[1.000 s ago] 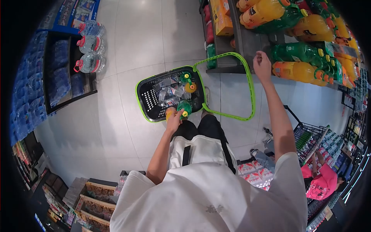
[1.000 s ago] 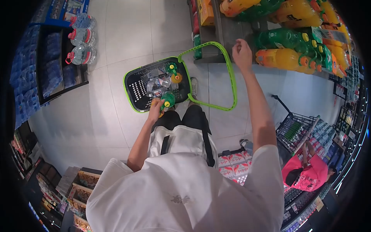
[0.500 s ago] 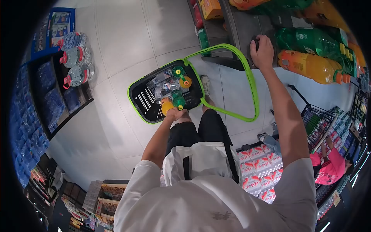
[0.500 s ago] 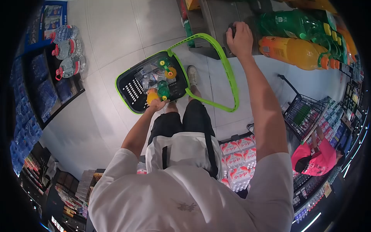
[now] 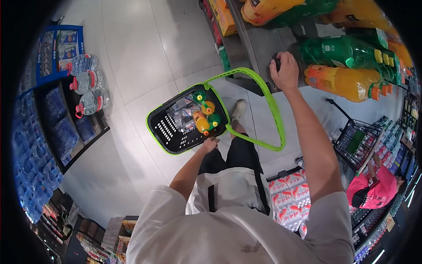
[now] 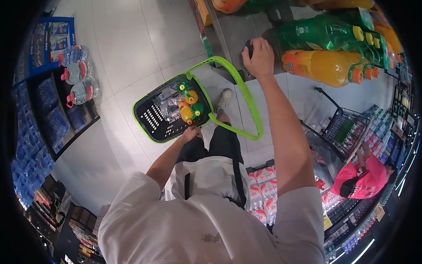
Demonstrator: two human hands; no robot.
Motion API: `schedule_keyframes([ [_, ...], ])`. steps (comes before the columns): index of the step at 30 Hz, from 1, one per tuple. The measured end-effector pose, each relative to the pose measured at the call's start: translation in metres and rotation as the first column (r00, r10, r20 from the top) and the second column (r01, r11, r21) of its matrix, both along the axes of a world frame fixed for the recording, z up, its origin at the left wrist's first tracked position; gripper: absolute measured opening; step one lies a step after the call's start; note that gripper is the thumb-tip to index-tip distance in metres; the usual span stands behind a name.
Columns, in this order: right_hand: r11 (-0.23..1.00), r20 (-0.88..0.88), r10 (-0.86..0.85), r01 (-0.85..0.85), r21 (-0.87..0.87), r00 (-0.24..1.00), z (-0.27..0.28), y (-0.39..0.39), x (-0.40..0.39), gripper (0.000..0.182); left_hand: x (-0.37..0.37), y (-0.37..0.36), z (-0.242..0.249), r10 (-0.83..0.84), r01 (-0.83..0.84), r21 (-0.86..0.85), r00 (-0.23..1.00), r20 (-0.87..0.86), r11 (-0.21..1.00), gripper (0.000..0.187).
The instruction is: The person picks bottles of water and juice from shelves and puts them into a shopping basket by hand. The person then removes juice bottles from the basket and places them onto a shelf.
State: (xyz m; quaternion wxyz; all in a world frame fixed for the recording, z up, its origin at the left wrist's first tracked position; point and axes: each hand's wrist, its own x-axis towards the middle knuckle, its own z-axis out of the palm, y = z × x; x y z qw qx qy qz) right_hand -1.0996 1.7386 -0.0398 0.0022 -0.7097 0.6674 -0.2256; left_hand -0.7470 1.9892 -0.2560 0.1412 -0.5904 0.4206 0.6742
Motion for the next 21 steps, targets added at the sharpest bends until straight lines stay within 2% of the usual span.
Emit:
schedule_keyframes([
  [3, 1.000, 0.012, -0.015, 0.015, 0.006, 1.000, 0.000, 0.000, -0.001, 0.019, 0.013, 0.005, 0.016, 0.247, -0.253, -0.046, 0.963, -0.108, 0.966, 0.049],
  [4, 1.000, 0.017, -0.021, 0.020, 0.008, 1.000, -0.001, 0.000, -0.002, 0.017, 0.023, 0.007, 0.016, 0.256, -0.275, -0.122, 0.955, -0.151, 0.954, 0.046],
  [7, 0.999, 0.031, -0.035, 0.035, 0.001, 0.999, 0.001, -0.001, -0.001, 0.015, 0.044, -0.030, 0.092, 0.182, -0.198, -0.154, 0.977, -0.110, 0.968, 0.043],
  [9, 0.999, 0.035, -0.039, 0.039, -0.001, 0.999, -0.002, -0.001, -0.003, 0.015, 0.045, -0.066, 0.158, -0.006, 0.023, -0.339, 0.999, 0.050, 0.941, 0.046],
  [11, 0.999, 0.025, -0.048, 0.048, -0.007, 0.999, -0.002, -0.001, -0.004, 0.015, 0.043, -0.100, 0.203, -0.107, 0.154, -0.382, 0.984, 0.143, 0.911, 0.047],
  [13, 0.998, 0.026, -0.054, 0.053, 0.022, 0.998, -0.002, -0.001, -0.006, 0.016, 0.043, -0.128, 0.221, -0.233, 0.322, -0.574, 0.946, 0.226, 0.753, 0.050],
  [15, 0.997, 0.035, -0.057, 0.055, 0.046, 0.998, -0.001, 0.001, -0.006, 0.016, 0.011, -0.176, 0.284, -0.245, 0.314, -0.573, 0.949, 0.197, 0.757, 0.050],
  [17, 0.996, 0.047, -0.060, 0.058, 0.061, 0.997, 0.002, 0.000, -0.006, 0.016, -0.026, -0.218, 0.332, -0.225, 0.190, -0.707, 0.973, 0.045, 0.681, 0.045],
  [19, 0.997, 0.062, -0.050, 0.046, 0.062, 0.997, 0.006, 0.001, -0.007, 0.016, -0.075, -0.258, 0.377, -0.161, -0.060, -0.852, 0.973, -0.167, 0.520, 0.042],
  [21, 0.998, 0.078, -0.031, 0.027, 0.057, 0.996, 0.006, 0.002, -0.009, 0.016, -0.121, -0.297, 0.407, -0.152, -0.284, -0.943, 0.938, -0.311, 0.175, 0.043],
])
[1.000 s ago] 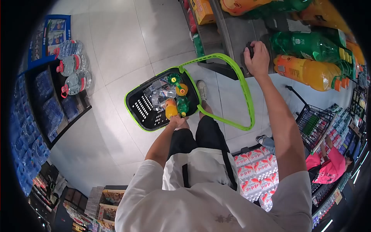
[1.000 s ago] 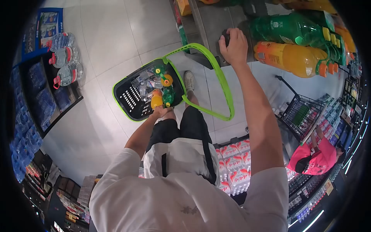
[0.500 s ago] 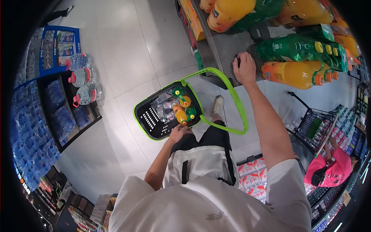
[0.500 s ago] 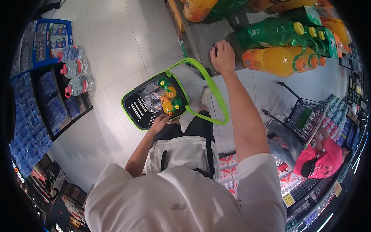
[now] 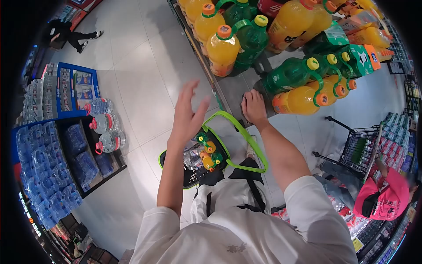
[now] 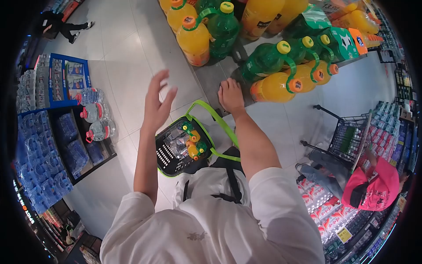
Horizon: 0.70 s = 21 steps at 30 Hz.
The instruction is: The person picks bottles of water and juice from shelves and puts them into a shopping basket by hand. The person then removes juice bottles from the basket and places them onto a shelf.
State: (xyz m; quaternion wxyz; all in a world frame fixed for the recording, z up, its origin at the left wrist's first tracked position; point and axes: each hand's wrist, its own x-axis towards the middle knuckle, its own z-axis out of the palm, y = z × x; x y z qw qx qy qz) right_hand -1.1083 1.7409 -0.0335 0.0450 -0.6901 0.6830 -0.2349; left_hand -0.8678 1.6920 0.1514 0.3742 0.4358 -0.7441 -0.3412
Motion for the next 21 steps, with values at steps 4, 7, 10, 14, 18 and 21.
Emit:
schedule_keyframes([
  [4, 1.000, 0.021, -0.018, 0.018, 0.024, 1.000, -0.002, -0.002, -0.001, 0.016, -0.078, -0.081, 0.062, 0.001, 0.008, -0.445, 1.000, 0.022, 0.895, 0.051],
  [7, 1.000, 0.016, -0.024, 0.023, 0.018, 1.000, 0.001, -0.002, -0.002, 0.016, -0.129, -0.123, 0.073, -0.117, 0.191, -0.261, 0.954, 0.275, 0.946, 0.046],
  [10, 1.000, 0.015, -0.022, 0.022, 0.019, 1.000, 0.000, -0.004, -0.004, 0.015, -0.143, -0.145, 0.071, -0.147, 0.230, -0.161, 0.899, 0.412, 0.960, 0.038],
  [14, 0.998, 0.024, -0.037, 0.035, 0.054, 0.999, -0.004, -0.002, -0.003, 0.016, -0.087, -0.115, 0.073, -0.123, 0.163, -0.102, 0.941, 0.316, 0.981, 0.038],
  [18, 0.997, 0.024, -0.036, 0.035, 0.065, 0.999, 0.001, -0.002, -0.001, 0.017, 0.000, -0.069, 0.062, 0.060, -0.081, 0.313, 0.995, 0.077, 0.946, 0.027],
  [21, 0.999, -0.022, -0.030, 0.030, -0.025, 0.999, -0.004, -0.002, -0.002, 0.016, 0.055, -0.032, 0.049, 0.292, -0.269, 0.382, 0.956, -0.002, 0.884, 0.025],
])
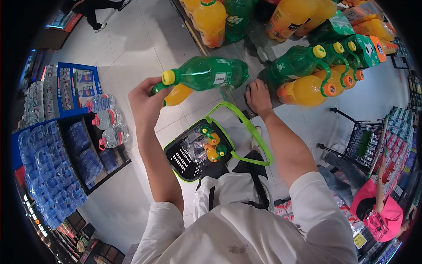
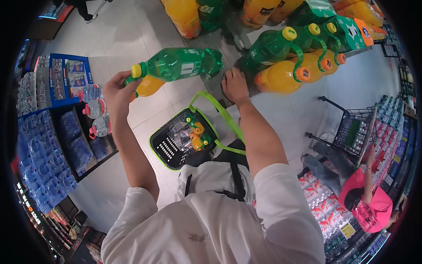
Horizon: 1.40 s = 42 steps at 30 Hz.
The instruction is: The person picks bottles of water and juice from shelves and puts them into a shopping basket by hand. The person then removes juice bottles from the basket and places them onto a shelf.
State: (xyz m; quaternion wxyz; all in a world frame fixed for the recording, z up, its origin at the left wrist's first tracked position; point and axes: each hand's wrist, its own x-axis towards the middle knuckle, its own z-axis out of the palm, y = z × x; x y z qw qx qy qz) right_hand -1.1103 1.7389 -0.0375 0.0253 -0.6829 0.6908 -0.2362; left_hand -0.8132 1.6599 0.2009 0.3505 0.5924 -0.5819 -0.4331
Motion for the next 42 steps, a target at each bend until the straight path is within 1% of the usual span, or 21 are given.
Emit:
schedule_keyframes([
  [2, 1.000, 0.008, 0.002, -0.002, 0.015, 1.000, -0.005, -0.003, -0.002, 0.015, 0.032, 0.031, -0.013, 0.139, -0.133, 0.058, 0.986, -0.096, 0.989, 0.024],
  [5, 1.000, 0.006, 0.009, -0.009, -0.019, 1.000, -0.003, -0.004, 0.001, 0.012, 0.064, 0.084, -0.048, 0.269, -0.268, 0.149, 0.963, 0.011, 0.952, 0.022],
  [7, 0.999, -0.009, 0.013, -0.014, -0.053, 1.000, -0.006, -0.004, 0.002, 0.011, 0.086, 0.119, -0.096, 0.294, -0.303, 0.139, 0.952, 0.079, 0.943, 0.021],
  [9, 0.999, -0.021, 0.007, -0.008, -0.041, 1.000, -0.005, -0.005, 0.004, 0.011, 0.125, 0.151, -0.168, 0.215, -0.296, 0.157, 0.894, 0.394, 0.942, 0.026],
  [11, 0.999, -0.031, 0.001, -0.002, -0.034, 1.000, -0.003, -0.003, 0.006, 0.011, 0.158, 0.176, -0.226, 0.179, -0.340, 0.217, 0.826, 0.535, 0.915, 0.029],
  [12, 0.999, -0.037, -0.001, 0.000, -0.036, 0.999, -0.003, -0.004, 0.005, 0.011, 0.182, 0.189, -0.267, 0.259, -0.445, 0.314, 0.833, 0.490, 0.839, 0.031],
  [13, 0.999, -0.035, -0.002, 0.001, -0.037, 0.999, -0.005, -0.005, 0.007, 0.011, 0.202, 0.204, -0.302, 0.313, -0.504, 0.260, 0.786, 0.533, 0.824, 0.025],
  [15, 0.999, -0.043, 0.010, -0.012, -0.047, 0.999, -0.006, -0.007, 0.007, 0.011, 0.246, 0.228, -0.362, 0.433, -0.558, 0.624, 0.827, 0.360, 0.547, 0.019],
  [17, 0.999, -0.056, 0.010, -0.013, -0.047, 0.998, -0.007, -0.005, 0.007, 0.011, 0.253, 0.253, -0.391, 0.325, -0.538, 0.680, 0.843, 0.429, 0.498, 0.015],
  [19, 0.999, -0.067, 0.008, -0.011, -0.043, 0.998, -0.006, -0.005, 0.009, 0.012, 0.258, 0.285, -0.426, 0.460, -0.555, 0.729, 0.810, 0.364, 0.400, 0.013],
  [21, 0.999, -0.070, 0.013, -0.015, -0.030, 0.997, -0.010, -0.004, 0.008, 0.012, 0.263, 0.309, -0.458, 0.564, -0.491, 0.815, 0.784, 0.259, 0.308, 0.014],
  [24, 1.000, -0.084, 0.018, -0.019, -0.013, 0.996, -0.009, -0.004, 0.009, 0.013, 0.252, 0.335, -0.493, 0.624, -0.424, 0.858, 0.764, 0.167, 0.290, 0.012],
  [27, 1.000, -0.095, 0.010, -0.012, -0.015, 0.995, -0.009, -0.004, 0.010, 0.013, 0.226, 0.334, -0.512, 0.614, -0.373, 0.880, 0.780, 0.125, 0.294, 0.012],
  [29, 0.999, -0.092, 0.025, -0.026, -0.018, 0.995, -0.011, -0.004, 0.009, 0.012, 0.210, 0.321, -0.520, 0.405, -0.342, 0.847, 0.899, 0.168, 0.408, 0.022],
  [30, 0.999, -0.091, 0.031, -0.034, -0.021, 0.995, -0.011, -0.004, 0.008, 0.012, 0.206, 0.316, -0.523, 0.305, -0.329, 0.849, 0.929, 0.211, 0.414, 0.025],
  [33, 1.000, -0.090, 0.023, -0.023, -0.009, 0.996, -0.013, -0.005, 0.008, 0.012, 0.200, 0.295, -0.538, 0.057, -0.275, 0.834, 0.957, 0.283, 0.479, 0.032],
  [34, 1.000, -0.089, 0.024, -0.025, -0.010, 0.996, -0.012, -0.005, 0.008, 0.012, 0.199, 0.290, -0.543, 0.002, -0.259, 0.844, 0.956, 0.292, 0.470, 0.034],
  [35, 1.000, -0.089, 0.025, -0.027, -0.012, 0.996, -0.012, -0.005, 0.008, 0.012, 0.194, 0.283, -0.546, -0.067, -0.247, 0.820, 0.943, 0.326, 0.516, 0.035],
  [37, 0.999, -0.088, 0.028, -0.029, -0.013, 0.996, -0.013, -0.005, 0.007, 0.012, 0.185, 0.268, -0.552, -0.083, -0.205, 0.819, 0.953, 0.293, 0.536, 0.037],
  [40, 0.999, -0.072, 0.030, -0.031, -0.020, 0.997, -0.014, -0.008, 0.006, 0.012, 0.170, 0.258, -0.598, -0.357, -0.029, 0.670, 0.828, 0.432, 0.742, 0.037],
  [42, 0.999, -0.062, 0.027, -0.029, -0.020, 0.998, -0.015, -0.009, 0.006, 0.012, 0.150, 0.243, -0.592, -0.465, 0.058, 0.748, 0.814, 0.348, 0.661, 0.038],
])
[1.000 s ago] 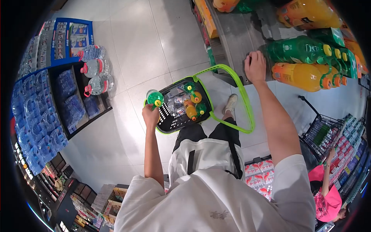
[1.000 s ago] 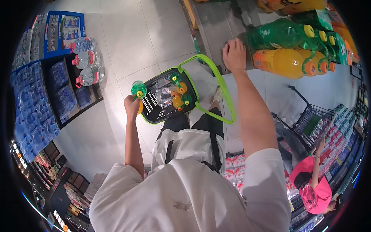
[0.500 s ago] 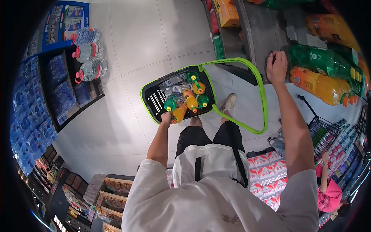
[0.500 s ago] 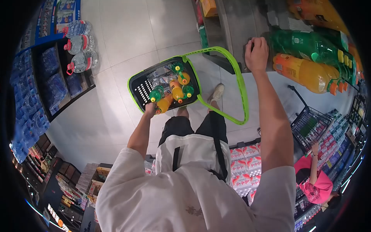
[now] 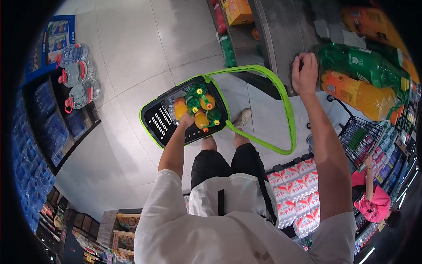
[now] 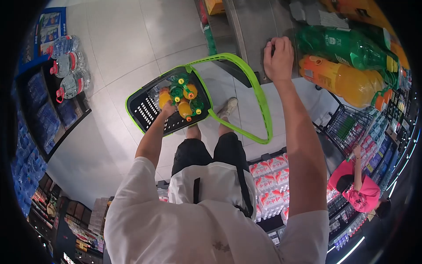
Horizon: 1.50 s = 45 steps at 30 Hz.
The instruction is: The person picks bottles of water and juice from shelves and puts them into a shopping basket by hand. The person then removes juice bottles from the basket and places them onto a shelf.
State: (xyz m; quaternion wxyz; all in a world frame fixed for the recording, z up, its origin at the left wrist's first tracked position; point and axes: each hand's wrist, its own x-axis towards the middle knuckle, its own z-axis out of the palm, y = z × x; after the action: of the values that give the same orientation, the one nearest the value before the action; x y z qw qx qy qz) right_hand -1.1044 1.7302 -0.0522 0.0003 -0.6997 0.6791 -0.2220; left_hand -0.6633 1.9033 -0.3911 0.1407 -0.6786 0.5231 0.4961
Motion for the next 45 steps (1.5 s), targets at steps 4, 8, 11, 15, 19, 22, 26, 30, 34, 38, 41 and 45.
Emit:
schedule_keyframes([
  [4, 1.000, 0.020, -0.002, 0.002, -0.008, 1.000, 0.002, 0.000, 0.000, 0.011, -0.019, -0.004, 0.016, 0.034, 0.064, 0.244, 0.925, -0.378, 0.968, 0.042],
  [8, 1.000, 0.025, -0.008, 0.008, -0.018, 1.000, 0.004, 0.001, 0.001, 0.011, -0.044, -0.012, 0.148, -0.096, 0.113, 0.037, 0.946, -0.310, 0.993, 0.042],
  [11, 0.999, 0.022, -0.029, 0.030, -0.018, 0.999, 0.007, 0.002, 0.003, 0.011, -0.036, -0.019, 0.214, -0.135, 0.120, -0.064, 0.929, -0.344, 0.991, 0.041],
  [15, 0.999, 0.056, -0.050, 0.050, 0.008, 0.997, 0.015, 0.004, 0.001, 0.012, -0.074, -0.099, 0.363, -0.354, 0.285, -0.228, 0.862, -0.364, 0.931, 0.037],
  [19, 0.999, 0.069, -0.034, 0.032, 0.026, 0.997, 0.011, 0.005, -0.002, 0.014, -0.171, -0.176, 0.487, -0.430, 0.114, -0.548, 0.757, -0.492, 0.829, 0.034],
  [22, 0.998, 0.077, -0.041, 0.037, 0.059, 0.996, 0.015, 0.009, -0.003, 0.015, -0.262, -0.208, 0.544, -0.629, -0.014, -0.765, 0.560, -0.539, 0.644, 0.037],
  [26, 0.997, 0.046, -0.072, 0.070, 0.035, 0.996, 0.057, 0.013, 0.006, 0.014, -0.379, -0.196, 0.574, -0.716, -0.040, -0.837, 0.497, -0.491, 0.546, 0.048],
  [30, 1.000, 0.130, -0.010, 0.009, 0.014, 0.991, 0.021, 0.008, -0.010, 0.012, -0.450, -0.178, 0.584, -0.116, -0.183, -0.132, 0.095, -0.989, 0.974, 0.043],
  [34, 0.997, 0.163, 0.004, -0.017, 0.077, 0.987, 0.026, 0.009, -0.010, 0.012, -0.440, -0.182, 0.590, 0.351, -0.178, 0.367, -0.114, -0.929, 0.913, 0.035],
  [38, 0.999, 0.507, 0.027, -0.043, 0.020, 0.862, 0.039, 0.018, 0.000, 0.012, -0.358, -0.208, 0.592, 0.240, -0.375, 0.200, 0.061, -0.969, 0.905, 0.031],
  [41, 0.994, 0.801, 0.036, 0.061, -0.090, 0.597, 0.011, 0.017, 0.003, 0.013, -0.297, -0.199, 0.610, 0.036, -0.381, -0.047, 0.207, -0.978, 0.923, 0.045],
  [45, 0.995, 0.419, 0.017, 0.028, -0.099, 0.908, 0.009, 0.007, -0.004, 0.013, -0.234, -0.156, 0.657, -0.233, -0.448, -0.338, 0.272, -0.933, 0.828, 0.054],
])
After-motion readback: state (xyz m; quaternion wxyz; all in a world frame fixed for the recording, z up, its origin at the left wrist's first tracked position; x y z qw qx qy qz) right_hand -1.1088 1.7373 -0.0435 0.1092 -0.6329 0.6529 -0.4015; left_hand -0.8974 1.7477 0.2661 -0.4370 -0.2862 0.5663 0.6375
